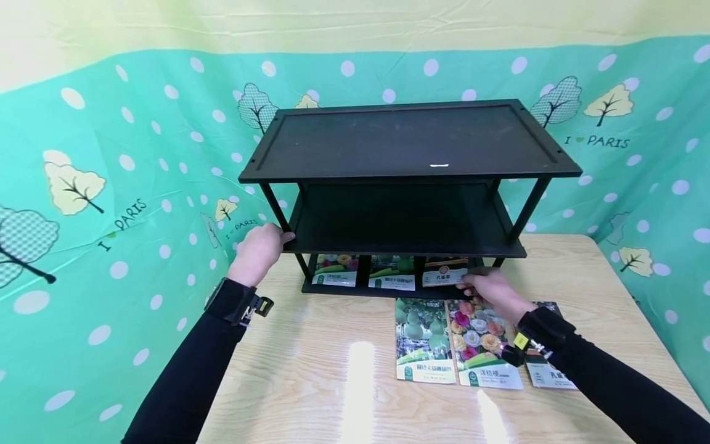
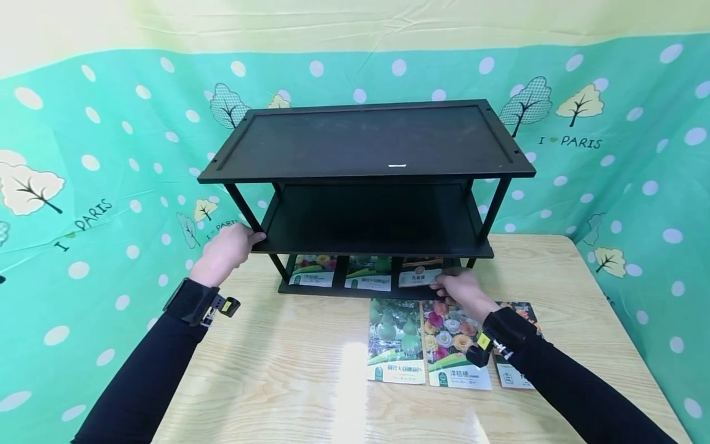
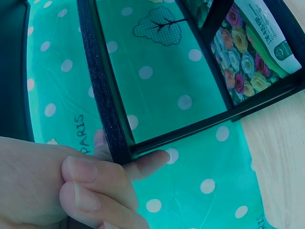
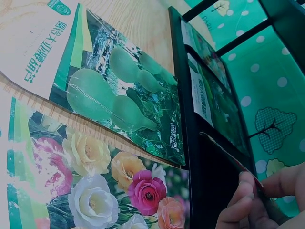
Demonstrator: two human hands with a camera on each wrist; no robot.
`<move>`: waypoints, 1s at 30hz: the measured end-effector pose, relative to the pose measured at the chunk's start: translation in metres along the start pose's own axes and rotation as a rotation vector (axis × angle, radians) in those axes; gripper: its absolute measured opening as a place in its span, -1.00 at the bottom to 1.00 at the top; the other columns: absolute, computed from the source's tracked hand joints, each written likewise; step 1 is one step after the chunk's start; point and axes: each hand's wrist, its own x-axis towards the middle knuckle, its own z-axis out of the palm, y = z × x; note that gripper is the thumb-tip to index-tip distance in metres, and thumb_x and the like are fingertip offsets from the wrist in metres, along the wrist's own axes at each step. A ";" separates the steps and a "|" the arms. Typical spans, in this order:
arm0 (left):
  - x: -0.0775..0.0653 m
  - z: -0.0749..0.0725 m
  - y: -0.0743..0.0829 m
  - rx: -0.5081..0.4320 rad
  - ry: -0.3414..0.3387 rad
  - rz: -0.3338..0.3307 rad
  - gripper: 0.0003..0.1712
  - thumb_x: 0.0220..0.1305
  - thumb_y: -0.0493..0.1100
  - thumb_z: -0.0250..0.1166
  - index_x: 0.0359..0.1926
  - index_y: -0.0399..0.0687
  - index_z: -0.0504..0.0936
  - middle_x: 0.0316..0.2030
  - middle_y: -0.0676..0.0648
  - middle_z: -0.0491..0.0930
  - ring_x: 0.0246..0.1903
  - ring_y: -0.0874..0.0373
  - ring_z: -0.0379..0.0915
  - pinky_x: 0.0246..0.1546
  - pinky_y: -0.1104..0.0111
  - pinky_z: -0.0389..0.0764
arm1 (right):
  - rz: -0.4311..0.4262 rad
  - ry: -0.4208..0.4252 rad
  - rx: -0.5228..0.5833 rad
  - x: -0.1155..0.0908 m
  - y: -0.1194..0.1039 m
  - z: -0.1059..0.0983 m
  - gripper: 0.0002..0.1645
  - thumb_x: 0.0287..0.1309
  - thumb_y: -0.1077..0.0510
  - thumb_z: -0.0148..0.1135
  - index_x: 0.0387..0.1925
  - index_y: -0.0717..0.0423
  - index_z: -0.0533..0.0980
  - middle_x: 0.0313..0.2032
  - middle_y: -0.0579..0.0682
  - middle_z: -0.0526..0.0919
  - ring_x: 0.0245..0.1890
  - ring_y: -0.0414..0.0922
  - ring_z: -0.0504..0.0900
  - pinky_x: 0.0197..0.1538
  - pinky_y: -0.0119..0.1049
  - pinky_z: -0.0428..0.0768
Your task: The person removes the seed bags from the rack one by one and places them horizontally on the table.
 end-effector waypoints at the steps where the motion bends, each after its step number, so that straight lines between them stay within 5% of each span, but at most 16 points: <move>1: 0.000 0.000 0.000 0.002 0.002 0.002 -0.44 0.53 0.04 0.21 -0.58 -0.22 0.62 -0.73 -0.02 0.29 -0.64 -0.03 0.43 -0.60 0.24 0.33 | -0.002 0.001 0.001 0.000 0.000 0.000 -0.59 0.55 0.09 0.01 0.17 0.33 0.47 -0.29 -0.06 0.69 -0.40 -0.21 0.55 -0.34 -0.33 0.53; 17: 0.000 -0.002 0.001 0.008 0.002 0.022 -0.36 0.53 0.04 0.20 -0.74 -0.09 0.43 -0.76 0.01 0.22 -0.68 -0.02 0.40 -0.61 0.26 0.28 | -0.083 -0.039 -0.001 -0.011 -0.008 0.002 -0.47 0.57 0.11 -0.03 0.36 0.38 0.30 -0.01 0.19 0.66 -0.27 -0.15 0.55 -0.25 -0.28 0.56; 30: -0.003 -0.001 0.000 0.014 0.050 0.068 -0.37 0.52 -0.01 0.23 -0.75 -0.11 0.40 -0.76 0.02 0.16 -0.73 0.01 0.31 -0.67 0.30 0.20 | -0.072 -0.096 0.031 -0.027 -0.014 0.024 -0.38 0.57 0.13 0.00 0.45 0.41 0.18 -0.01 0.26 0.64 -0.24 -0.03 0.55 -0.27 -0.20 0.53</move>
